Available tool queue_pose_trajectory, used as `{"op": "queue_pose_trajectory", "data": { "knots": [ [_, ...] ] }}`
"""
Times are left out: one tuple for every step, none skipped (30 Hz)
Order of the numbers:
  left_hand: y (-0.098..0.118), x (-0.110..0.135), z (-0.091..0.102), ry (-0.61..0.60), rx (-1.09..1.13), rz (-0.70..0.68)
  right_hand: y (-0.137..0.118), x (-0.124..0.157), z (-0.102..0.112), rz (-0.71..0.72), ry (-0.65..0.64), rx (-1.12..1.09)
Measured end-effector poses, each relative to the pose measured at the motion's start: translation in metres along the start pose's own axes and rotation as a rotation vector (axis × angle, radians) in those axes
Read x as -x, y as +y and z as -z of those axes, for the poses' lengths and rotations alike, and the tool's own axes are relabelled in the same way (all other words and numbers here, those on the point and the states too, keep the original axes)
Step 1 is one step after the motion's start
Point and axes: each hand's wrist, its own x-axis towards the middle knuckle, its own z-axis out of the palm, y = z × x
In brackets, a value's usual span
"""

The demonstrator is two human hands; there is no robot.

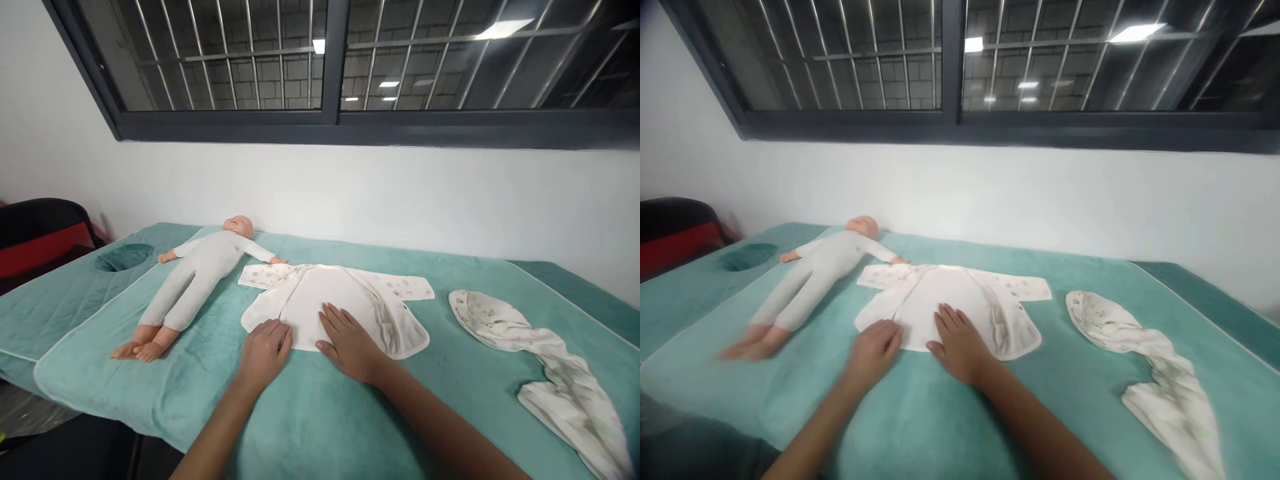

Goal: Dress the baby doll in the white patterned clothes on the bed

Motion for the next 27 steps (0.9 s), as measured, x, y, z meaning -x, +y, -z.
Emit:
{"op": "queue_pose_trajectory", "data": {
  "knots": [
    [0.000, 0.000, 0.000, 0.001, 0.001, -0.003, -0.003, -0.006, -0.002, 0.024, 0.002, -0.009],
    [0.000, 0.000, -0.001, 0.003, 0.002, -0.006, -0.007, -0.012, -0.005, 0.043, 0.006, -0.016],
    [0.000, 0.000, -0.001, 0.005, 0.002, -0.007, -0.010, -0.019, -0.008, 0.056, 0.009, -0.022],
    [0.000, 0.000, -0.001, 0.004, 0.000, -0.006, -0.014, -0.026, -0.013, 0.063, 0.014, -0.025],
    [0.000, 0.001, -0.001, 0.002, 0.000, -0.005, -0.017, -0.033, -0.017, 0.062, 0.017, -0.026],
    [-0.001, 0.001, -0.001, -0.002, 0.000, -0.004, -0.020, -0.039, -0.022, 0.058, 0.017, -0.027],
    [-0.001, 0.001, -0.001, -0.005, 0.002, -0.004, -0.022, -0.046, -0.025, 0.052, 0.014, -0.029],
    [-0.001, 0.001, -0.001, -0.008, 0.006, -0.003, -0.024, -0.051, -0.028, 0.047, 0.007, -0.030],
    [-0.001, 0.001, -0.001, -0.011, 0.011, 0.000, -0.024, -0.056, -0.030, 0.042, -0.001, -0.031],
    [-0.001, 0.001, -0.001, -0.014, 0.016, 0.003, -0.023, -0.061, -0.030, 0.040, -0.010, -0.032],
    [-0.001, 0.000, 0.000, -0.016, 0.020, 0.007, -0.022, -0.066, -0.030, 0.034, -0.018, -0.033],
    [-0.001, 0.000, 0.000, -0.018, 0.021, 0.009, -0.020, -0.070, -0.029, 0.020, -0.027, -0.034],
    [-0.001, 0.000, 0.000, -0.018, 0.020, 0.011, -0.017, -0.075, -0.028, -0.003, -0.039, -0.037],
    [-0.001, 0.000, 0.000, -0.019, 0.015, 0.010, -0.013, -0.080, -0.027, -0.032, -0.050, -0.040],
    [-0.001, 0.000, 0.000, -0.019, 0.009, 0.010, -0.010, -0.085, -0.026, -0.066, -0.061, -0.043],
    [-0.001, -0.001, 0.000, -0.020, 0.001, 0.012, -0.006, -0.090, -0.026, -0.101, -0.070, -0.045],
    [-0.001, 0.000, 0.000, -0.022, -0.005, 0.015, -0.003, -0.095, -0.025, -0.133, -0.078, -0.045],
    [-0.001, 0.000, 0.000, -0.022, -0.007, 0.020, 0.001, -0.099, -0.025, -0.160, -0.085, -0.043],
    [-0.001, 0.000, 0.000, -0.023, -0.005, 0.022, 0.004, -0.103, -0.026, -0.185, -0.091, -0.036],
    [-0.001, 0.000, 0.000, -0.022, 0.000, 0.024, 0.008, -0.107, -0.026, -0.207, -0.099, -0.027],
    [-0.001, 0.000, 0.000, -0.021, 0.008, 0.025, 0.012, -0.111, -0.027, -0.227, -0.105, -0.016],
    [-0.002, 0.001, 0.000, -0.021, 0.018, 0.026, 0.015, -0.114, -0.028, -0.244, -0.109, -0.005],
    [-0.002, 0.001, 0.000, -0.022, 0.026, 0.027, 0.019, -0.117, -0.029, -0.257, -0.110, 0.005],
    [-0.002, 0.001, 0.000, -0.022, 0.031, 0.029, 0.023, -0.121, -0.030, -0.269, -0.109, 0.013],
    [-0.002, 0.001, 0.000, -0.021, 0.034, 0.029, 0.027, -0.124, -0.031, -0.279, -0.106, 0.019],
    [-0.002, 0.001, 0.000, -0.020, 0.036, 0.031, 0.031, -0.127, -0.032, -0.288, -0.103, 0.024],
    [-0.002, 0.001, -0.001, -0.020, 0.037, 0.033, 0.035, -0.130, -0.033, -0.298, -0.101, 0.028]
  ]
}}
